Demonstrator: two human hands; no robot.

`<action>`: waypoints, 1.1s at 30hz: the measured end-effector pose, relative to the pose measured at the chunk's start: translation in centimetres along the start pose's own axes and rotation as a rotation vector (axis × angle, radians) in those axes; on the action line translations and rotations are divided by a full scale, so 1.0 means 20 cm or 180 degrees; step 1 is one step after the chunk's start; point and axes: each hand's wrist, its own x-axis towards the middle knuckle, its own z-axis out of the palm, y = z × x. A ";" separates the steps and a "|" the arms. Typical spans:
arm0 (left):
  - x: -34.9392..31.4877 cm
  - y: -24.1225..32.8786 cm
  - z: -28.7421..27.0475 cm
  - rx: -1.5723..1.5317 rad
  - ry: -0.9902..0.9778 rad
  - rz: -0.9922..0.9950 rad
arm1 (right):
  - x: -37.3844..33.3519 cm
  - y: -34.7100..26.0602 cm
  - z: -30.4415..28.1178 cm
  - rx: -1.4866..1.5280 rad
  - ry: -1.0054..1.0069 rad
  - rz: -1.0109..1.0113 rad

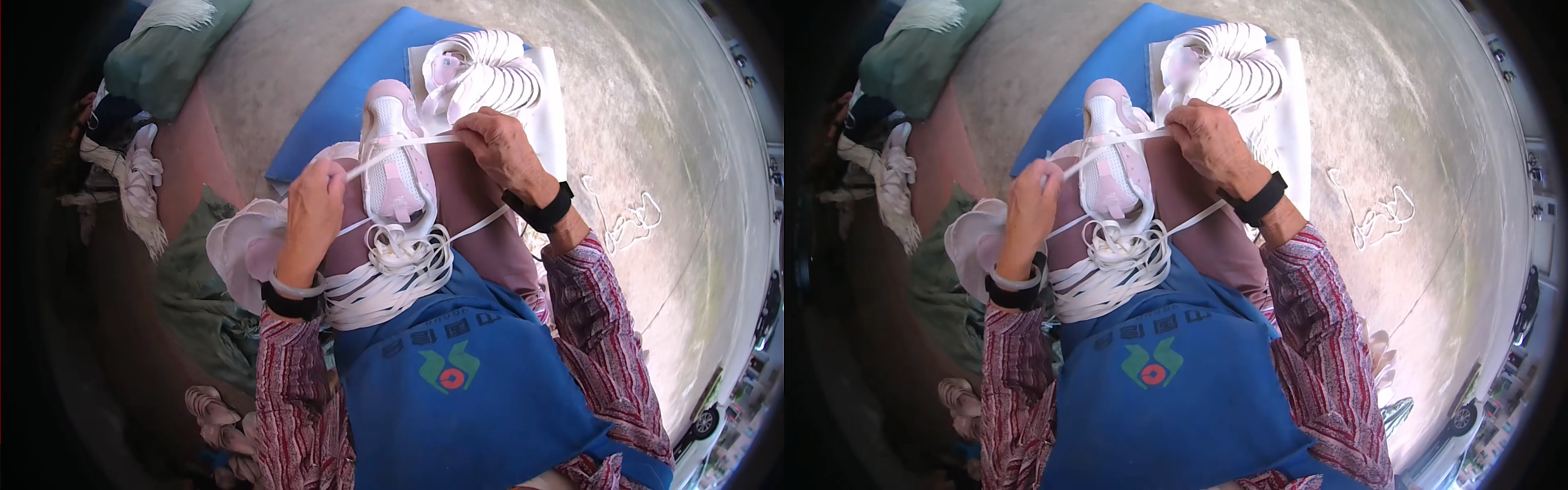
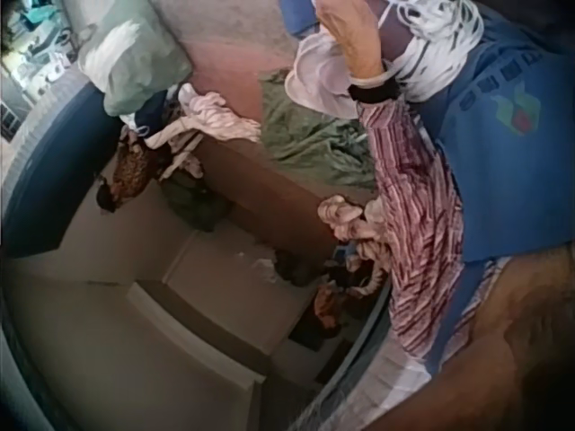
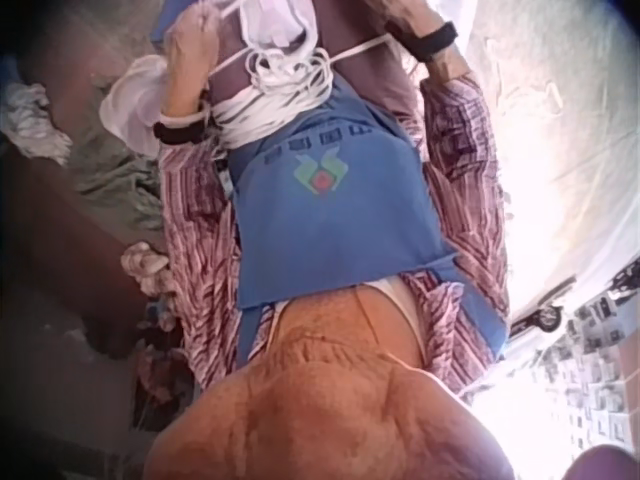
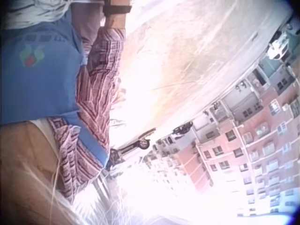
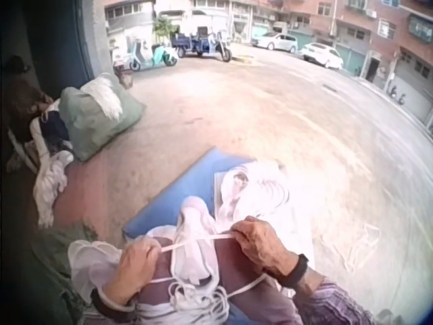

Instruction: Thread laces through the eyelets of a shoe.

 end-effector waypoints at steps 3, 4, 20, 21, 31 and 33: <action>0.07 -0.06 0.01 0.0959 0.0741 0.0814 | -0.06 -0.04 -0.04 -0.0001 0.0139 0.0209; 0.06 -0.06 0.01 0.0911 0.0698 0.0877 | -0.09 -0.09 -0.08 0.0194 -0.0209 0.0430; -0.15 0.01 0.06 -0.1321 0.0020 -0.0318 | -0.33 -0.16 -0.09 0.0025 -0.0632 0.0152; -0.13 0.00 0.06 -0.0889 0.0117 -0.0012 | -0.33 -0.15 -0.10 -0.0152 -0.0713 0.0269; -0.09 0.00 0.04 -0.0170 0.0164 -0.0129 | -0.36 -0.22 -0.02 -0.0666 -0.0808 -0.0274; -0.08 -0.02 0.04 -0.0122 0.0183 -0.0214 | -0.36 -0.21 0.00 -0.0631 -0.1216 -0.0473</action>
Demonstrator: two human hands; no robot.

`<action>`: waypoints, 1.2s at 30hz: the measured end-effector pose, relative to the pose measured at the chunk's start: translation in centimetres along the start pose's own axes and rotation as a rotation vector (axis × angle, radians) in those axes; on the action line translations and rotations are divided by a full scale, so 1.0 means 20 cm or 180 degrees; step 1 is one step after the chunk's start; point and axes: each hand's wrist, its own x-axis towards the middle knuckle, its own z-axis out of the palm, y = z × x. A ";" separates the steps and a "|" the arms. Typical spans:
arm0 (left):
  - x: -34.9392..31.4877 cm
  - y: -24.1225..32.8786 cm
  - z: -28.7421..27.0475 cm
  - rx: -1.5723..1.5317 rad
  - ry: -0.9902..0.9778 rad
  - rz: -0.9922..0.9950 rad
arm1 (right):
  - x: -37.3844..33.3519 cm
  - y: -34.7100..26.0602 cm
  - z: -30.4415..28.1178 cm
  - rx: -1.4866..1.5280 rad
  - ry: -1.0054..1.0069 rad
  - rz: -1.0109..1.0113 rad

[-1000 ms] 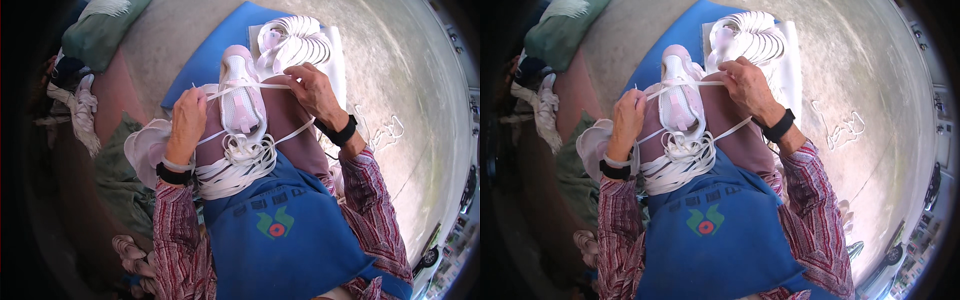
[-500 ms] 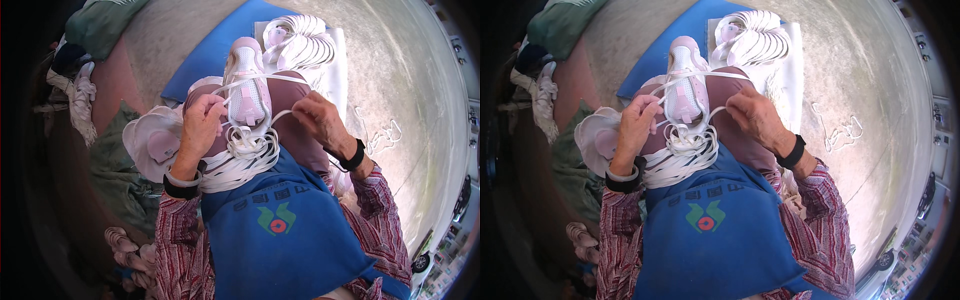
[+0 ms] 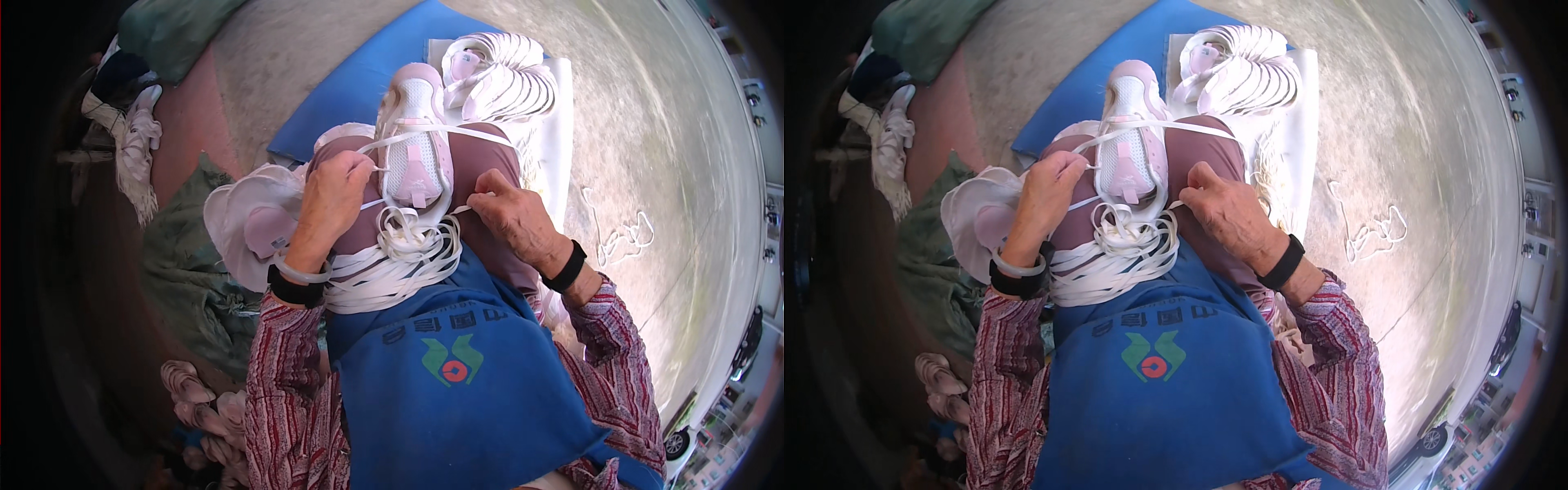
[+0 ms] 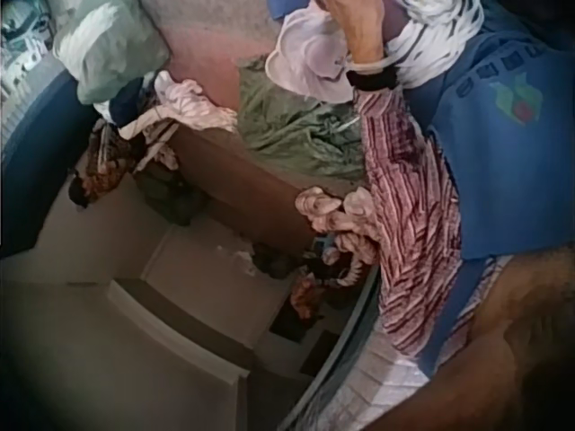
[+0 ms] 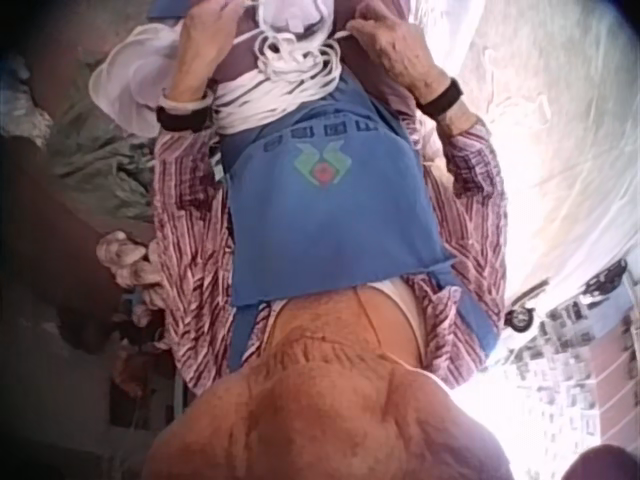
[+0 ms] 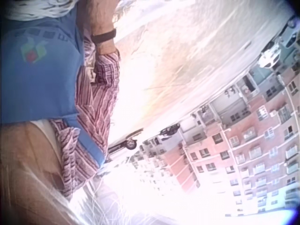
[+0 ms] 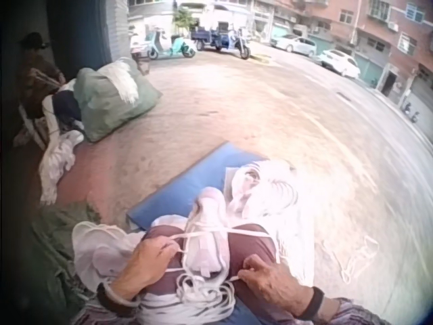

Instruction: Thread laces through the eyelets of a shoe.

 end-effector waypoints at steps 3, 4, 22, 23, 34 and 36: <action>-0.01 0.03 0.00 -0.0092 -0.0241 -0.0046 | 0.03 0.02 0.01 0.0265 0.0259 0.0081; 0.00 0.03 0.00 -0.0100 -0.0241 -0.0037 | 0.04 0.03 0.01 0.0458 0.0489 0.0197; 0.06 -0.05 0.04 -0.1339 0.0080 -0.0167 | 0.29 0.09 -0.01 0.0796 0.0864 0.0725; 0.09 -0.07 0.06 -0.1275 0.0169 -0.0086 | 0.30 0.09 -0.01 0.0790 0.0859 0.0728; 0.16 -0.01 0.10 -0.1418 0.0346 -0.0250 | 0.41 0.06 0.06 0.1409 0.1249 0.1115; 0.16 -0.01 0.09 -0.1462 0.0239 -0.0273 | 0.41 0.06 0.05 0.1406 0.1250 0.1138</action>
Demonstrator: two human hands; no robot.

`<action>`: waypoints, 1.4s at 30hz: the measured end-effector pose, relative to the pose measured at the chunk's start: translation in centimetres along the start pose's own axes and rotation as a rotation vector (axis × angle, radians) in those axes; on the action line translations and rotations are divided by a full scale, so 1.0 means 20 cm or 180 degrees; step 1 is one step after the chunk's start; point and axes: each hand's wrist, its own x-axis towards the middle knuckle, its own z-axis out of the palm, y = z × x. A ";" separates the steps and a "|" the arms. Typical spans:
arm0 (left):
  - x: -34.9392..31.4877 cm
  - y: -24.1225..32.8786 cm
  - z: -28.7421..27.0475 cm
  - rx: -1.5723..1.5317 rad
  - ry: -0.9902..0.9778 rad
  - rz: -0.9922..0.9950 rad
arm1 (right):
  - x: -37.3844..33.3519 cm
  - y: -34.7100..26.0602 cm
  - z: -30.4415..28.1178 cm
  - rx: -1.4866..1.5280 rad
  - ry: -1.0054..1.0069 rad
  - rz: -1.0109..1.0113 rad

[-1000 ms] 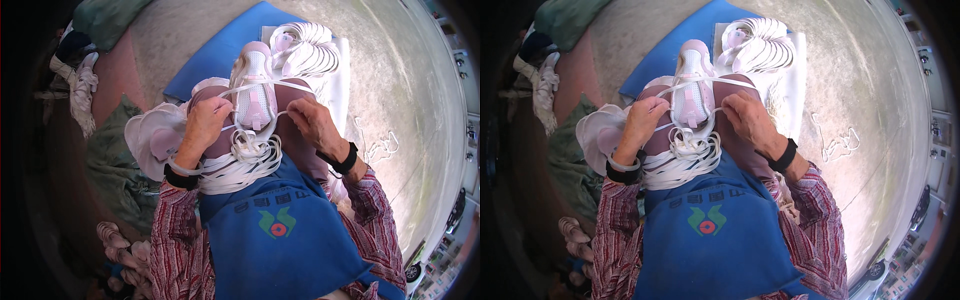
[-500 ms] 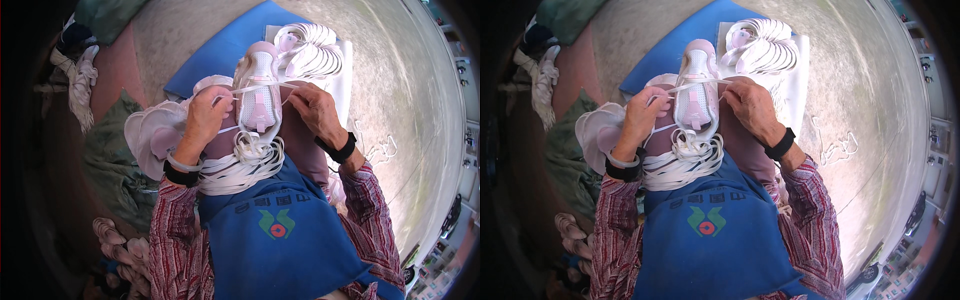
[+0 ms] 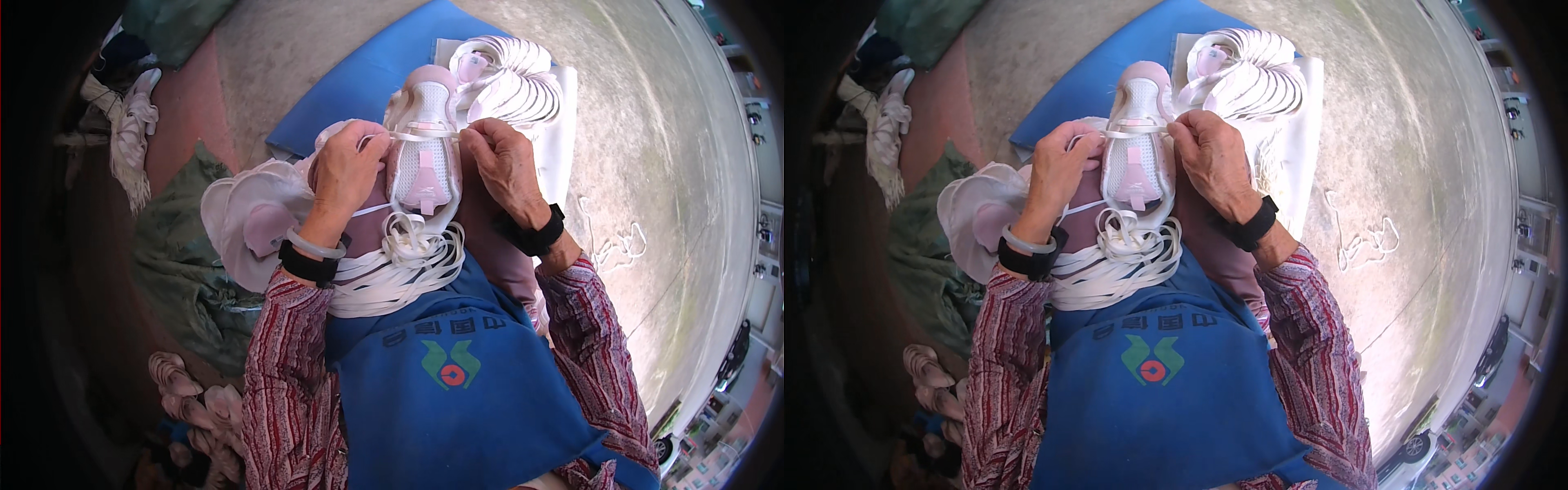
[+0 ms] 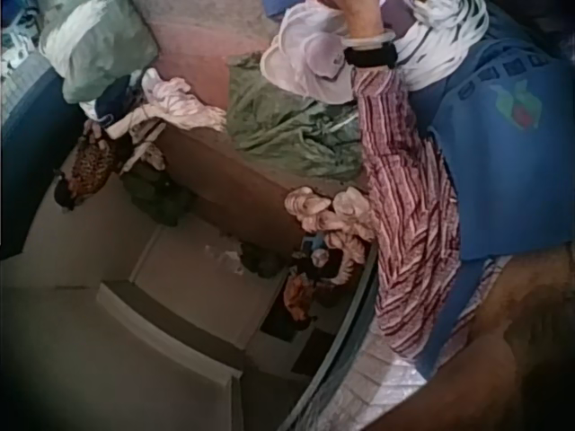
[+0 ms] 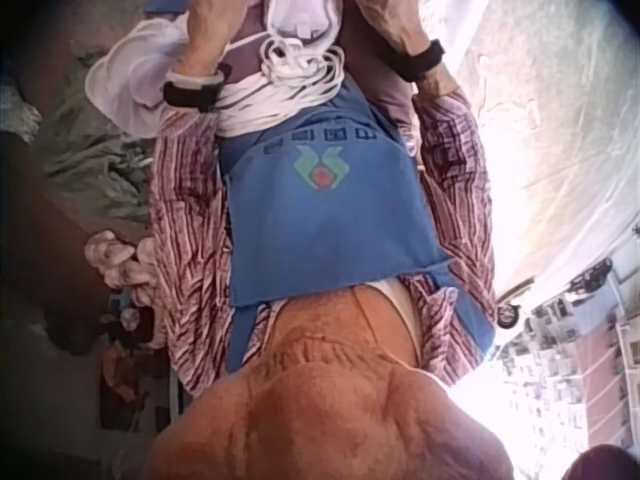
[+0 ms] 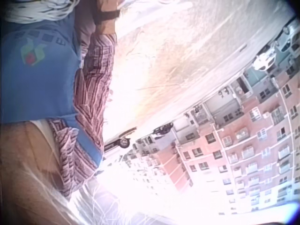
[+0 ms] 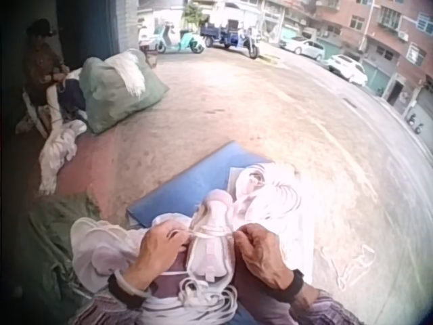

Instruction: Thread laces through the eyelets of a shoe.

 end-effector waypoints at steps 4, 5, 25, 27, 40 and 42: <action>0.01 0.00 -0.02 -0.0126 -0.0148 -0.0097 | 0.01 0.00 0.00 0.0114 -0.0062 0.0244; 0.02 0.00 -0.02 -0.0137 -0.0146 -0.0144 | 0.01 0.00 0.01 0.0112 -0.0066 0.0246; 0.08 0.01 0.00 0.1258 -0.0165 0.0475 | 0.07 0.00 0.03 -0.0616 -0.0282 -0.0375; 0.05 -0.01 0.00 0.0912 -0.0031 0.0547 | 0.02 -0.02 0.01 -0.0752 -0.0172 -0.0535; 0.04 -0.01 0.03 0.1555 0.0337 0.0976 | -0.09 -0.15 0.03 -0.2434 -0.0653 -0.1284; 0.08 -0.03 0.01 0.0622 -0.0176 0.0093 | -0.07 -0.12 0.04 -0.2159 -0.0644 -0.1191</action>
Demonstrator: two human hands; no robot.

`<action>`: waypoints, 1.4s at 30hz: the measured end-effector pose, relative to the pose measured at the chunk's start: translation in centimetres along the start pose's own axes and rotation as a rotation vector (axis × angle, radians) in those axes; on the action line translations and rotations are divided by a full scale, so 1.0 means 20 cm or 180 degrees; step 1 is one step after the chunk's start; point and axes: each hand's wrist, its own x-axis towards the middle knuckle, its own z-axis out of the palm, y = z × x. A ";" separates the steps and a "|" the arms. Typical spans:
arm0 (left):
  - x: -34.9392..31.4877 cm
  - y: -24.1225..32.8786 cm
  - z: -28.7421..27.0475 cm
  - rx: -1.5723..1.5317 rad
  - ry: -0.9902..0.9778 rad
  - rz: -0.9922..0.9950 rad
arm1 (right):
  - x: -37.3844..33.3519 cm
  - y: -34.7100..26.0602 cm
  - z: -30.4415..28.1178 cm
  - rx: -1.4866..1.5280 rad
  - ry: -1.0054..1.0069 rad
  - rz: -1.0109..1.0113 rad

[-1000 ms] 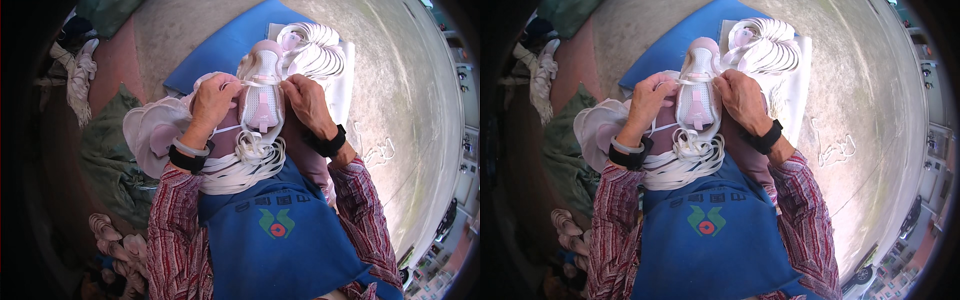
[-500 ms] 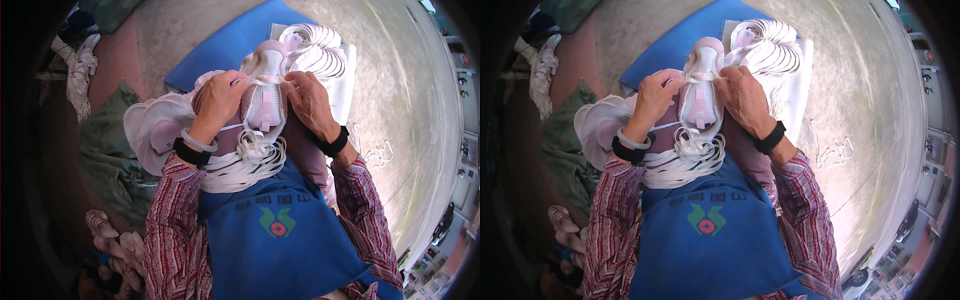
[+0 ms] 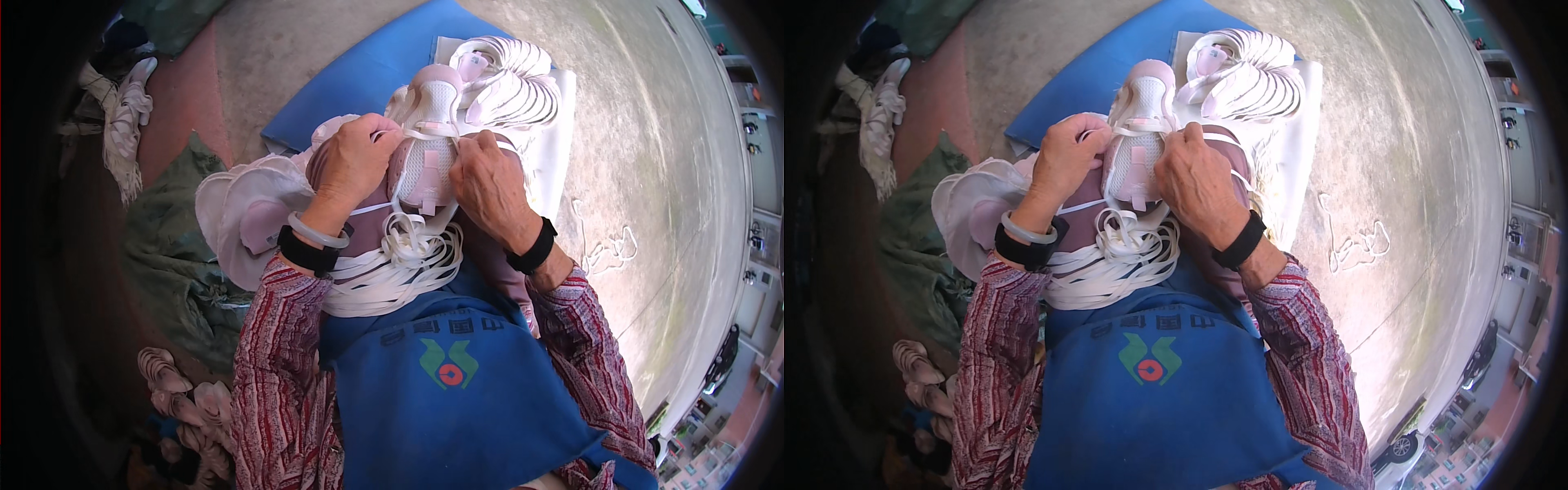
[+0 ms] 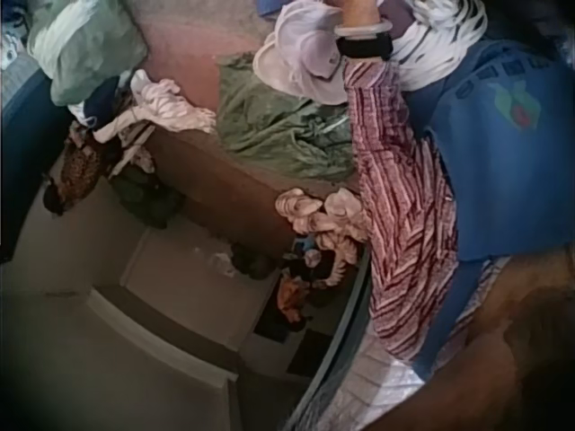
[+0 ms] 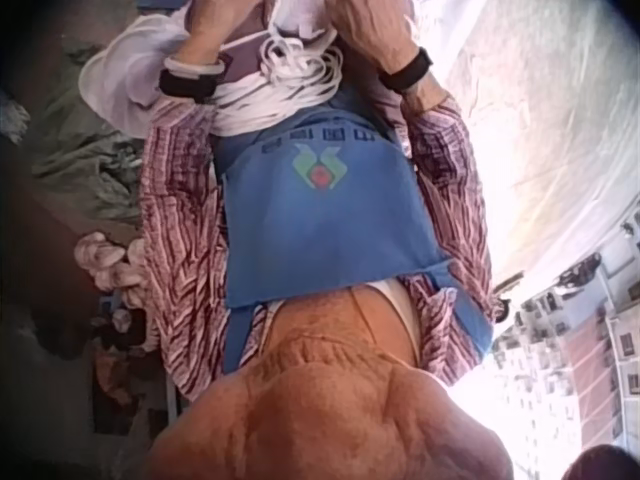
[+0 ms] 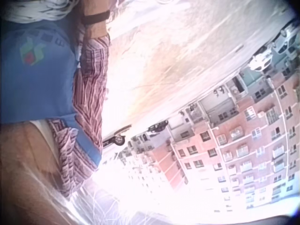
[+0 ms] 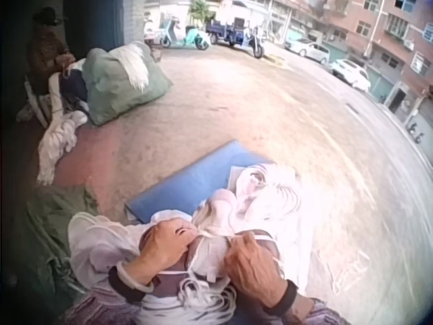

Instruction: Thread laces through the eyelets of a shoe.

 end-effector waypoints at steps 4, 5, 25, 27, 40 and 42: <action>-0.01 0.04 0.00 -0.0181 -0.0096 -0.0273 | -0.01 0.06 0.03 0.0314 0.0168 -0.0089; -0.02 0.04 0.01 -0.0001 0.0039 -0.0152 | -0.01 0.05 0.04 0.0312 0.0167 -0.0096; -0.01 0.05 0.01 0.0239 0.0117 0.0087 | 0.00 -0.04 0.00 0.0008 -0.0032 0.0201; -0.02 0.07 0.03 0.0458 0.0252 0.0388 | 0.02 -0.06 -0.03 -0.0273 -0.0147 0.0227; -0.06 0.12 -0.07 0.0217 0.0016 0.0199 | 0.09 -0.16 -0.10 0.0854 -0.0291 -0.0731; -0.04 0.09 -0.06 0.0205 0.0069 0.0242 | 0.07 -0.31 -0.15 0.2165 -0.0620 -0.0686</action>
